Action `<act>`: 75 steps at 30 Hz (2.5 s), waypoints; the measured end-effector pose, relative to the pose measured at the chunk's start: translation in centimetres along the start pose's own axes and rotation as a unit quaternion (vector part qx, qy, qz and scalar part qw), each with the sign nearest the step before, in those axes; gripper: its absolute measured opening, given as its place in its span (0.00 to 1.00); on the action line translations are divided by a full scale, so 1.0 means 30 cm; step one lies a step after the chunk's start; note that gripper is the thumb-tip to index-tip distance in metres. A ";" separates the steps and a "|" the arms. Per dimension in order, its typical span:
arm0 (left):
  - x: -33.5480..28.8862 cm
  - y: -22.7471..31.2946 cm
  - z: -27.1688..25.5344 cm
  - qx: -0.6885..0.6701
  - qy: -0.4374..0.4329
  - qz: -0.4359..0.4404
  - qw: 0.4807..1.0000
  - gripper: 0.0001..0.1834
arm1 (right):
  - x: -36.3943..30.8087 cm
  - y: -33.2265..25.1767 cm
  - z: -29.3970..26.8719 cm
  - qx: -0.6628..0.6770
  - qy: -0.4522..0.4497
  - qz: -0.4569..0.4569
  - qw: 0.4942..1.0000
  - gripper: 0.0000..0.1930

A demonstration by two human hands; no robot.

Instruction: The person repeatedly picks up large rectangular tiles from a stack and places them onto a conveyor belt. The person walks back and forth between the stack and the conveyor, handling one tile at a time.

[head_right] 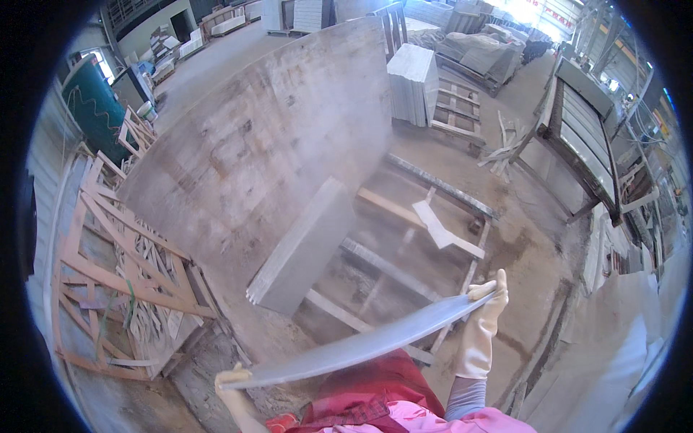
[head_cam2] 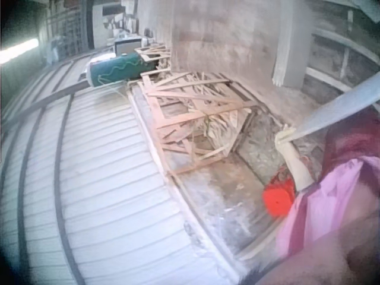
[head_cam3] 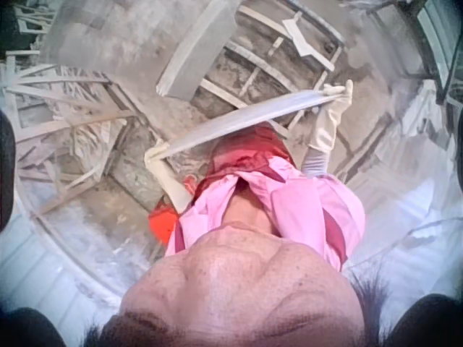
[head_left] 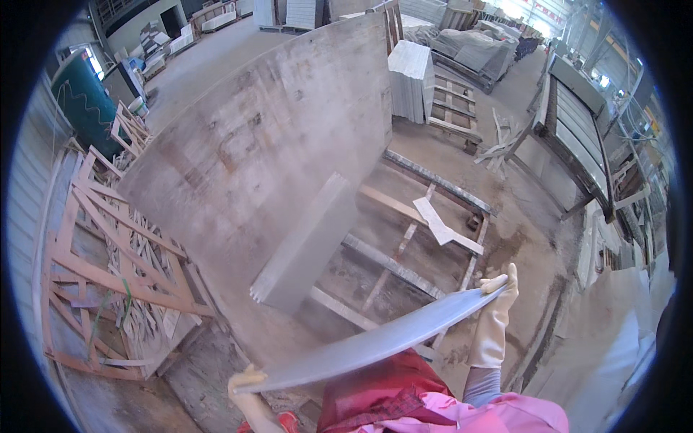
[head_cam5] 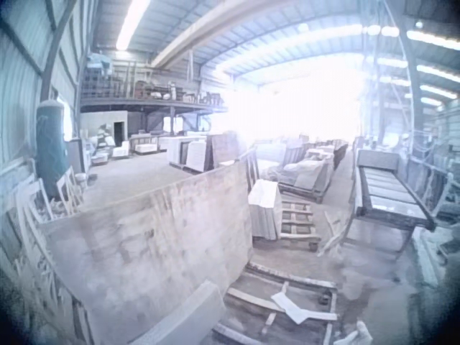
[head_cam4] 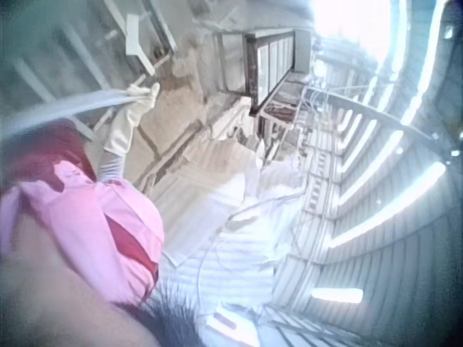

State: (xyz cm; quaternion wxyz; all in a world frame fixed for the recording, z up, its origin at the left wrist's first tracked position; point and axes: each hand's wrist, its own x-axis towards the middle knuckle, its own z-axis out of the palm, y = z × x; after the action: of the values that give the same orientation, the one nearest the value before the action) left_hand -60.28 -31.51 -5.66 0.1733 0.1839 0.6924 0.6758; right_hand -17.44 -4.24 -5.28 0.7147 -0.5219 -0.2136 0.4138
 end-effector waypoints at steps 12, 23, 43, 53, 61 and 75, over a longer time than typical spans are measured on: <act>-0.157 0.129 -0.138 -0.037 -0.103 -0.115 0.987 0.13 | -0.457 -0.316 -0.624 -0.087 0.106 -0.247 0.959 0.18; -0.280 0.120 0.058 0.012 -0.188 -0.267 0.945 0.16 | -0.723 -0.524 -0.971 -0.059 0.313 -0.171 0.932 0.19; -1.177 0.244 0.643 0.068 -0.433 -0.244 0.865 0.06 | -0.915 -0.865 -1.929 0.017 0.572 -0.191 0.798 0.27; -1.386 0.282 1.046 0.090 -0.447 -0.215 0.863 0.10 | -0.724 -0.887 -2.080 0.102 0.589 -0.173 0.783 0.29; -1.512 0.213 1.563 0.124 -0.449 -0.285 0.838 0.10 | -0.245 -0.994 -2.083 0.026 0.601 -0.189 0.777 0.29; -1.584 0.349 2.165 0.029 -0.442 -0.196 0.875 0.05 | 0.600 -1.213 -2.019 0.078 0.532 -0.221 0.814 0.28</act>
State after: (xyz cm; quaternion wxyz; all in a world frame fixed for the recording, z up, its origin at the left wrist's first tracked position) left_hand 13.12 2.10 2.67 0.5851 0.3285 0.5848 0.4559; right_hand 50.83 -28.17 3.98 0.8273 -0.5419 0.1230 -0.0825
